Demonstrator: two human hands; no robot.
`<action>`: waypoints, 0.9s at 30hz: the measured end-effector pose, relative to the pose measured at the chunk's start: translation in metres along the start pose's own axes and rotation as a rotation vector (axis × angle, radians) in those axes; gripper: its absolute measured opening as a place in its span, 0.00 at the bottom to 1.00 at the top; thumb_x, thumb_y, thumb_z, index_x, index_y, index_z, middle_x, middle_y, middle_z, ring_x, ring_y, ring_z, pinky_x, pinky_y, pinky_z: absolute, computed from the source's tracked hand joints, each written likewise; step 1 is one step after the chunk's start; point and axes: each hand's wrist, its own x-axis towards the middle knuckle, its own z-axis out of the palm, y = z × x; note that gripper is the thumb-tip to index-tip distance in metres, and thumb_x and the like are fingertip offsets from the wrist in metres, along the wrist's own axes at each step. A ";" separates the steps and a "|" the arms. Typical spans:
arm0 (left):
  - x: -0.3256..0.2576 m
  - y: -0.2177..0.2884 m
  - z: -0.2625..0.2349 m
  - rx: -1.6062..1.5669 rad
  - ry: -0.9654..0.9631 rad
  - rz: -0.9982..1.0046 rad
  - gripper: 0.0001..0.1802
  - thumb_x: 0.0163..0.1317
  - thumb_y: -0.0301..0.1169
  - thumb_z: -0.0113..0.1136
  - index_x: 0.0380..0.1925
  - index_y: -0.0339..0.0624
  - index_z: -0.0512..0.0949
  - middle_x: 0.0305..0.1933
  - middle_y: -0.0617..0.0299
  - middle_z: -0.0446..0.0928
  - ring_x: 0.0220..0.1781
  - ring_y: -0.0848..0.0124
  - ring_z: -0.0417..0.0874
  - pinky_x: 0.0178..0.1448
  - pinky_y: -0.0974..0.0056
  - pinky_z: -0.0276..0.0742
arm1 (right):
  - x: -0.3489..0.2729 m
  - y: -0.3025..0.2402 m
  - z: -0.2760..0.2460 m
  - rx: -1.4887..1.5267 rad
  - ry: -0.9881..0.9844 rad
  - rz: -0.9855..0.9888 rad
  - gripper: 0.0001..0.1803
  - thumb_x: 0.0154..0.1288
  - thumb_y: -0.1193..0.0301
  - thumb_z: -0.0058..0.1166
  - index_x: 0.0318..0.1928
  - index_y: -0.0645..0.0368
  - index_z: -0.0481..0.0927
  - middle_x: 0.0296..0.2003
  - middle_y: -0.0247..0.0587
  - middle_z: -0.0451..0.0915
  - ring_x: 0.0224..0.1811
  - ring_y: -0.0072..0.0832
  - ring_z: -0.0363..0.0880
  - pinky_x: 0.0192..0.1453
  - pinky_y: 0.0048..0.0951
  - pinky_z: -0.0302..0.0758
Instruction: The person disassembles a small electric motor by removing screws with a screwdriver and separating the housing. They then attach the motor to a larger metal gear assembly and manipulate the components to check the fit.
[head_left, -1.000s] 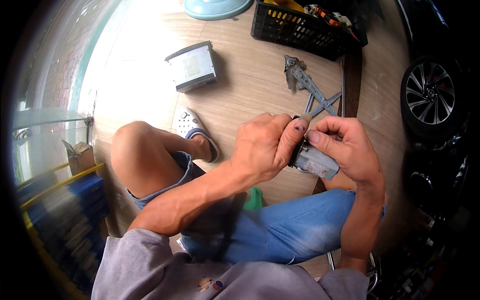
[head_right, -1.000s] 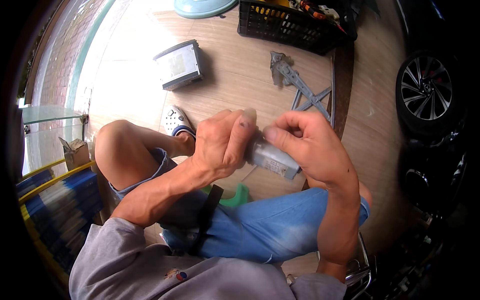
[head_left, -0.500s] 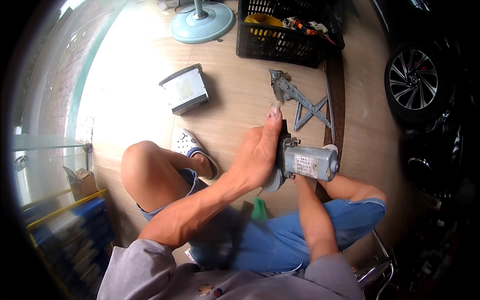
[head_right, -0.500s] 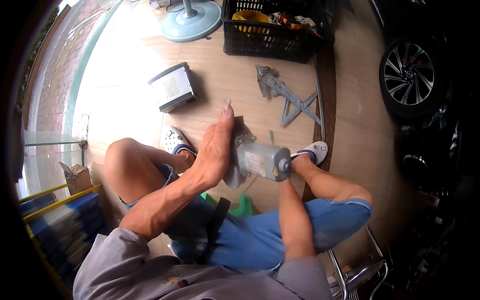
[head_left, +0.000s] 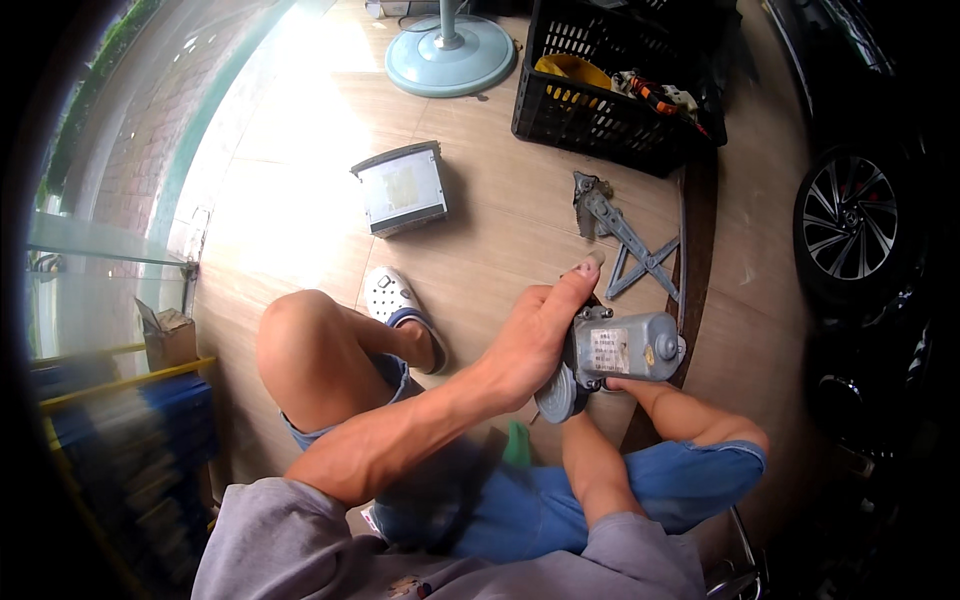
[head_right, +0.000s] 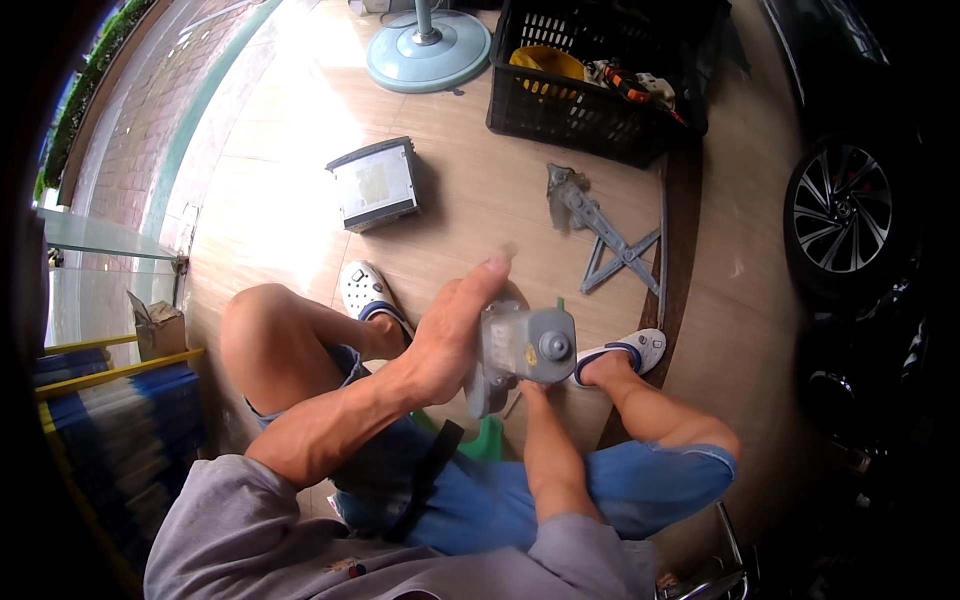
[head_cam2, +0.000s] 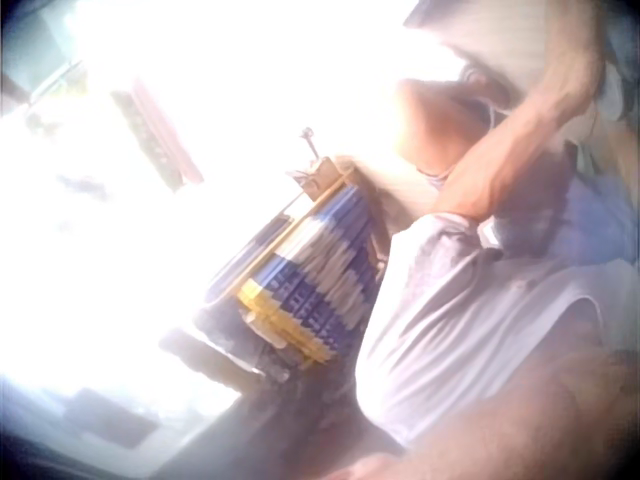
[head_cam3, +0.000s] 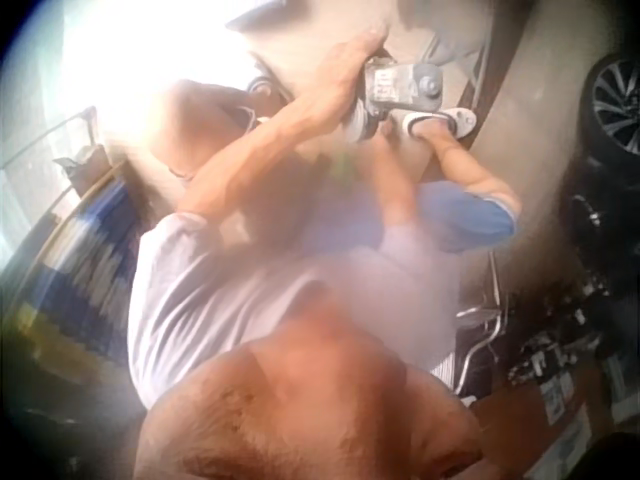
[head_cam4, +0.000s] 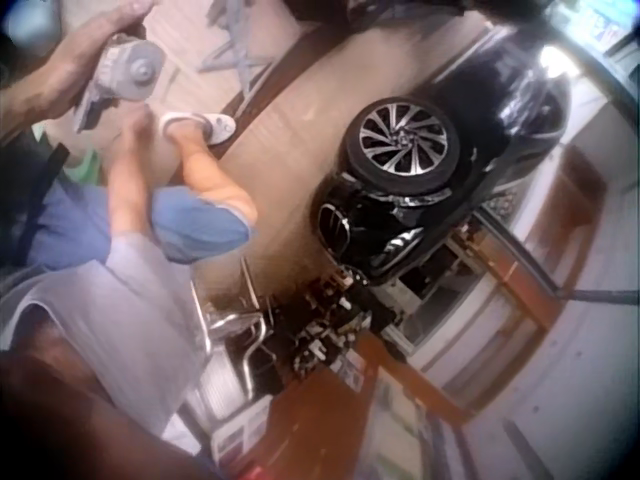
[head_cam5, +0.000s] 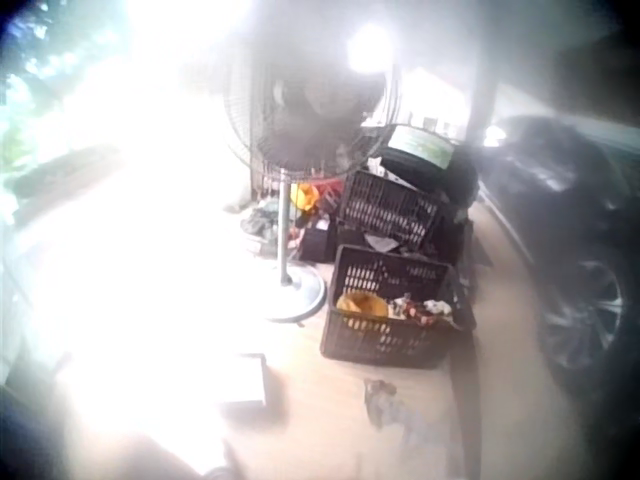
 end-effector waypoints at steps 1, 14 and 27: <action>0.002 0.001 0.000 0.026 -0.006 0.022 0.37 0.73 0.61 0.44 0.35 0.33 0.80 0.32 0.59 0.78 0.35 0.73 0.76 0.44 0.66 0.72 | 0.002 0.000 -0.006 -0.007 -0.001 -0.011 0.19 0.64 0.65 0.55 0.53 0.60 0.74 0.37 0.50 0.82 0.34 0.33 0.85 0.35 0.35 0.83; -0.005 0.005 0.011 -0.057 -0.123 0.059 0.34 0.71 0.57 0.52 0.32 0.31 0.80 0.25 0.59 0.78 0.24 0.75 0.77 0.27 0.68 0.73 | -0.169 -0.097 -0.363 0.361 -0.163 -0.419 0.28 0.61 0.73 0.54 0.63 0.57 0.66 0.42 0.50 0.79 0.36 0.31 0.84 0.33 0.33 0.83; 0.005 -0.015 0.015 0.115 -0.051 -0.024 0.33 0.73 0.53 0.52 0.16 0.36 0.78 0.16 0.66 0.72 0.18 0.79 0.67 0.23 0.66 0.64 | -0.296 -0.077 -0.421 0.822 0.849 -1.525 0.26 0.70 0.69 0.46 0.61 0.76 0.62 0.50 0.69 0.75 0.32 0.48 0.81 0.36 0.34 0.83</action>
